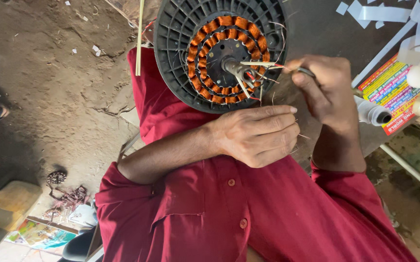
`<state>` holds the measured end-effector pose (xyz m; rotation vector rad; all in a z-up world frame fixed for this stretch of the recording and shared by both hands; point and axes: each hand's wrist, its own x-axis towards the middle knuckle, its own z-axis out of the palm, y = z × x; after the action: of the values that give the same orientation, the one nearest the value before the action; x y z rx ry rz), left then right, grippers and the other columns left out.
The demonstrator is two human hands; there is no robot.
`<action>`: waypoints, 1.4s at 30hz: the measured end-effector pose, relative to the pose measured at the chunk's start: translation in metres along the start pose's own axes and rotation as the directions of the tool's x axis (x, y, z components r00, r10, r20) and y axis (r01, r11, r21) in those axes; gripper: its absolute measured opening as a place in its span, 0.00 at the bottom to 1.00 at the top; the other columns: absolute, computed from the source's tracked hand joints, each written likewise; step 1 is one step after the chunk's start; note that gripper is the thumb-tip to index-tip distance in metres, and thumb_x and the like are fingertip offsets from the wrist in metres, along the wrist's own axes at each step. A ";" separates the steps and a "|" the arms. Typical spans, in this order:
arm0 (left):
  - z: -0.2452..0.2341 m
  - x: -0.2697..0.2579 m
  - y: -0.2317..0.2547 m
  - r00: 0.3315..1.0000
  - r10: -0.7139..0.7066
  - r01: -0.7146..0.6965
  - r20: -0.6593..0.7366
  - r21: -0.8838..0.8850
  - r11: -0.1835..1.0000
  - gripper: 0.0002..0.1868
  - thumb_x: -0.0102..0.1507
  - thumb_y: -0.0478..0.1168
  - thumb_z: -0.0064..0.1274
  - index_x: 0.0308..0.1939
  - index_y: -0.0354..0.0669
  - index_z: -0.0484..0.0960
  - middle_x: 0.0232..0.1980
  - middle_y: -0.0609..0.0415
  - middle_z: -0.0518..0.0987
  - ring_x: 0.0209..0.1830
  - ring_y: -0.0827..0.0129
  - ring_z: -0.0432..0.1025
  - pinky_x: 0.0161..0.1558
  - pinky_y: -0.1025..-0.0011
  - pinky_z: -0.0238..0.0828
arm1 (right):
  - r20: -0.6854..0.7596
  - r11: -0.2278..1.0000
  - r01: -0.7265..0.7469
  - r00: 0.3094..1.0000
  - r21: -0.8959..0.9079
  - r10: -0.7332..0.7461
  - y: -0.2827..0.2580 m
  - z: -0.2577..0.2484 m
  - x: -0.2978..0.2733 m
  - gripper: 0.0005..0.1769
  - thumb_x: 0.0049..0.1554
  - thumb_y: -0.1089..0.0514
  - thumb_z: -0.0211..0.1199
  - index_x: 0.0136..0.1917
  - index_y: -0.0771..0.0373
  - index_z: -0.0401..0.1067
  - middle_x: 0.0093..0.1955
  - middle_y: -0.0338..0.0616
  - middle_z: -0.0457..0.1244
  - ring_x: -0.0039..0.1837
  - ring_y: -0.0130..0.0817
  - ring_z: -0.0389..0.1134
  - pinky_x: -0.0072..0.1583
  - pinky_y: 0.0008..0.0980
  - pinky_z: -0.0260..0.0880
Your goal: The person repairs a motor stator by hand, using shears to cut wires and a wooden stick to adjust the copper windings. The person also uses white thread to tie the wires together.
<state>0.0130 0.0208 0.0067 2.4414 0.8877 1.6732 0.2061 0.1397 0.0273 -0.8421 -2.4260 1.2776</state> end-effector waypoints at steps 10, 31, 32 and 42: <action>-0.025 -0.003 0.006 0.996 -0.050 0.057 -0.078 0.080 0.995 0.04 0.62 0.24 0.58 0.41 0.29 0.83 0.49 0.45 0.80 0.55 0.57 0.77 0.64 0.61 0.75 | 0.019 0.956 0.120 0.993 -0.269 -0.120 -0.016 -0.002 0.025 0.11 0.71 0.62 0.67 0.49 0.72 0.74 0.41 0.51 0.67 0.40 0.39 0.70 0.43 0.30 0.64; -0.035 0.037 -0.127 0.660 -0.616 0.744 0.430 -0.261 0.616 0.05 0.55 0.35 0.62 0.33 0.37 0.84 0.30 0.52 0.83 0.31 0.70 0.81 0.33 0.72 0.75 | -0.022 0.808 0.071 0.994 -0.585 -0.103 -0.017 0.008 0.027 0.12 0.67 0.55 0.66 0.50 0.67 0.70 0.37 0.53 0.63 0.41 0.55 0.66 0.44 0.48 0.63; -0.030 0.036 -0.128 0.693 -0.588 0.713 0.417 -0.277 0.644 0.05 0.54 0.34 0.63 0.31 0.37 0.84 0.30 0.51 0.82 0.31 0.69 0.81 0.32 0.72 0.75 | -0.036 0.807 0.081 0.991 -0.584 -0.125 -0.017 0.010 0.026 0.11 0.66 0.56 0.65 0.52 0.67 0.71 0.39 0.53 0.64 0.42 0.55 0.67 0.45 0.48 0.64; -0.022 0.053 -0.119 0.665 -0.633 0.738 0.396 -0.219 0.638 0.02 0.50 0.30 0.60 0.23 0.36 0.82 0.24 0.46 0.81 0.25 0.65 0.81 0.28 0.68 0.75 | -0.117 0.778 0.006 0.988 -0.629 -0.102 -0.025 0.019 0.028 0.09 0.61 0.58 0.66 0.50 0.65 0.71 0.37 0.50 0.65 0.40 0.53 0.68 0.43 0.47 0.65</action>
<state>-0.0438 0.1397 0.0189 1.6774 1.1461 1.0391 0.1654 0.1332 0.0365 -0.9625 -2.7496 0.3285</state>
